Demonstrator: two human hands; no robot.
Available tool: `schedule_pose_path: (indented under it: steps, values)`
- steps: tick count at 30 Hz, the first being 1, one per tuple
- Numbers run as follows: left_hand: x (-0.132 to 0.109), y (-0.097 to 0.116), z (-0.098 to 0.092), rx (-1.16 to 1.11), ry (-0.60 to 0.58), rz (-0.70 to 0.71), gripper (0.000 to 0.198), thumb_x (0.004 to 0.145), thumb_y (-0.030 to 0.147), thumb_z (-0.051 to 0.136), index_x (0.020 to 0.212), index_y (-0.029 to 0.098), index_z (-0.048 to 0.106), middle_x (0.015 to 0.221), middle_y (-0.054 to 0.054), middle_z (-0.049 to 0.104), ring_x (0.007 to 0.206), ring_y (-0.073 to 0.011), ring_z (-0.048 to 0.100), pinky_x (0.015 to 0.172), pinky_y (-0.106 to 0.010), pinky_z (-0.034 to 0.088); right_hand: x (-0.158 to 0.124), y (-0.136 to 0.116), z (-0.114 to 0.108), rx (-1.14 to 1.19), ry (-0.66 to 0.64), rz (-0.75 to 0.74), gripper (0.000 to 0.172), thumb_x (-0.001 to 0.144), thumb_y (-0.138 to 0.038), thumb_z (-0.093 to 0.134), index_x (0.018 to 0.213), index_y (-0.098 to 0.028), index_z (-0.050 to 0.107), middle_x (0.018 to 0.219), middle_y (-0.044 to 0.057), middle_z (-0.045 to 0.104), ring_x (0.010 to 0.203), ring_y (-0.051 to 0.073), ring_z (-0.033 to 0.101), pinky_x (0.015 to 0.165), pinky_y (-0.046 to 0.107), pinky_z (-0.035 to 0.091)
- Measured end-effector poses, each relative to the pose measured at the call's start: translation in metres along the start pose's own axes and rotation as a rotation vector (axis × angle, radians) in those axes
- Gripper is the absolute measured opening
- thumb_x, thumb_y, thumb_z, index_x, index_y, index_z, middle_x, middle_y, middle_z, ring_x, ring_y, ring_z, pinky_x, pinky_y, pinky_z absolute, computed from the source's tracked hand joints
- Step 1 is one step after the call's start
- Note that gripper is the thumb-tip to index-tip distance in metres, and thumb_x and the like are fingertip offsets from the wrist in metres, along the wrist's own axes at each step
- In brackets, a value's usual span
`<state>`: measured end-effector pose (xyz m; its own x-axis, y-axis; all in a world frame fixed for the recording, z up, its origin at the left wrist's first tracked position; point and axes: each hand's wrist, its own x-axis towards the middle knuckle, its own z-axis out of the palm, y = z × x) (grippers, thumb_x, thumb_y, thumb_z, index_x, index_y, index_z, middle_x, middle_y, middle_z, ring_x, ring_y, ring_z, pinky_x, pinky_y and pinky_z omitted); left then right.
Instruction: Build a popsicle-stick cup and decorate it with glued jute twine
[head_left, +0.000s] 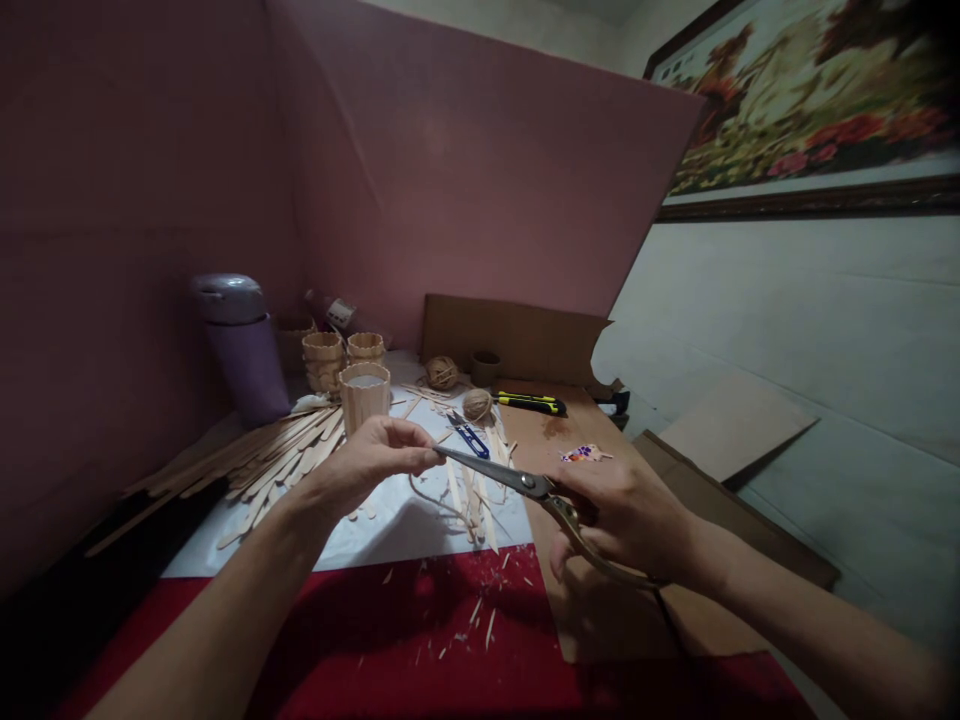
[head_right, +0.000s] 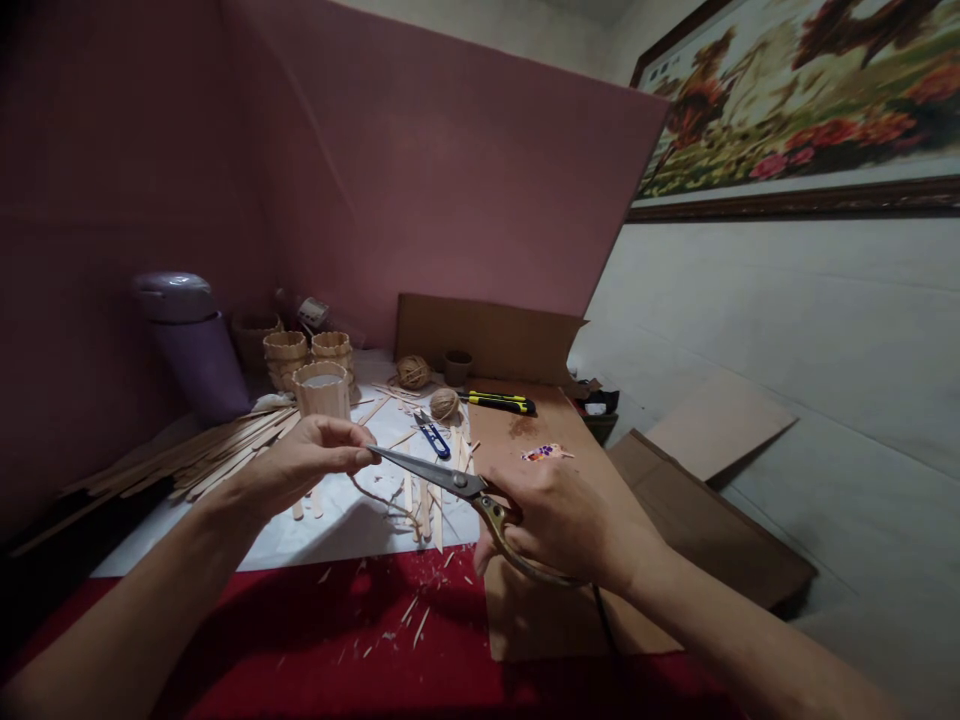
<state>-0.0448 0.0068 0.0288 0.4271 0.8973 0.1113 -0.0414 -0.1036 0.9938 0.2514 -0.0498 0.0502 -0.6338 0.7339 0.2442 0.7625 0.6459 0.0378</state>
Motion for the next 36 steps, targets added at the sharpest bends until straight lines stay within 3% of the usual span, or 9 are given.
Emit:
schedule_pose_path:
  steps: [6,10,15,18,21,26,32,36]
  values:
    - [0.000,0.001,0.001,-0.016,-0.005,0.015,0.012,0.062,0.029,0.079,0.061,0.018,0.074,0.055,-0.001,0.061,0.055,-0.0112,0.048,0.057,-0.024,0.037,0.001,-0.007,-0.004,0.044,0.029,0.023,0.029,0.071,-0.010,0.054,0.098,-0.019,0.061,0.072,0.002,0.062,0.065,0.016,0.051,0.061,0.028,0.030]
    - [-0.001,0.002,0.002,-0.016,0.027,0.007,0.013,0.061,0.029,0.080,0.063,0.018,0.075,0.060,-0.003,0.064,0.058,-0.0119,0.050,0.058,-0.025,0.039,0.003,-0.006,-0.006,0.175,0.049,0.096,0.015,0.077,-0.025,0.064,0.091,-0.019,0.063,0.069,0.001,0.063,0.062,0.015,0.051,0.059,0.027,0.031]
    - [0.000,0.001,0.003,-0.045,0.072,0.005,0.010,0.063,0.027,0.079,0.064,0.017,0.075,0.061,-0.003,0.064,0.059,-0.0114,0.051,0.059,-0.024,0.038,0.018,-0.010,-0.007,0.324,0.043,0.282,0.026,0.074,-0.039,0.072,0.091,-0.019,0.068,0.075,0.002,0.069,0.065,0.017,0.057,0.059,0.026,0.037]
    - [0.000,0.001,0.004,-0.096,0.091,-0.004,0.012,0.065,0.027,0.079,0.066,0.017,0.074,0.063,-0.002,0.064,0.060,-0.0107,0.051,0.059,-0.023,0.038,0.039,-0.011,0.008,0.374,0.013,0.441,0.026,0.074,-0.035,0.069,0.090,-0.015,0.068,0.086,0.008,0.071,0.072,0.020,0.061,0.061,0.028,0.040]
    - [0.001,0.001,0.004,-0.163,0.121,-0.008,0.013,0.065,0.027,0.080,0.069,0.016,0.074,0.065,-0.002,0.063,0.060,-0.0092,0.050,0.057,-0.022,0.037,0.066,-0.008,0.033,0.418,-0.027,0.390,0.023,0.077,-0.021,0.056,0.096,-0.015,0.067,0.090,0.009,0.071,0.075,0.019,0.061,0.063,0.028,0.041]
    - [0.003,0.002,0.003,-0.278,0.138,0.018,0.017,0.067,0.028,0.080,0.071,0.013,0.072,0.060,0.000,0.058,0.053,-0.0060,0.045,0.050,-0.018,0.035,0.109,-0.008,0.062,0.181,-0.114,0.411,0.031,0.076,-0.021,0.054,0.104,-0.012,0.061,0.103,0.015,0.068,0.086,0.023,0.061,0.067,0.030,0.039]
    - [0.003,0.003,0.003,-0.374,0.163,-0.001,0.020,0.066,0.026,0.081,0.074,0.011,0.071,0.060,-0.001,0.060,0.052,-0.0074,0.051,0.048,-0.018,0.038,0.130,-0.014,0.076,0.147,-0.113,0.406,0.030,0.079,-0.019,0.051,0.107,-0.012,0.061,0.107,0.017,0.067,0.093,0.027,0.061,0.072,0.032,0.041]
    - [0.002,0.003,0.002,-0.386,0.140,-0.024,0.019,0.066,0.024,0.080,0.076,0.011,0.070,0.065,-0.003,0.065,0.055,-0.0104,0.060,0.050,-0.020,0.044,0.128,-0.021,0.071,0.163,-0.107,0.411,0.022,0.080,-0.017,0.056,0.099,-0.014,0.065,0.103,0.017,0.069,0.097,0.029,0.061,0.077,0.035,0.042]
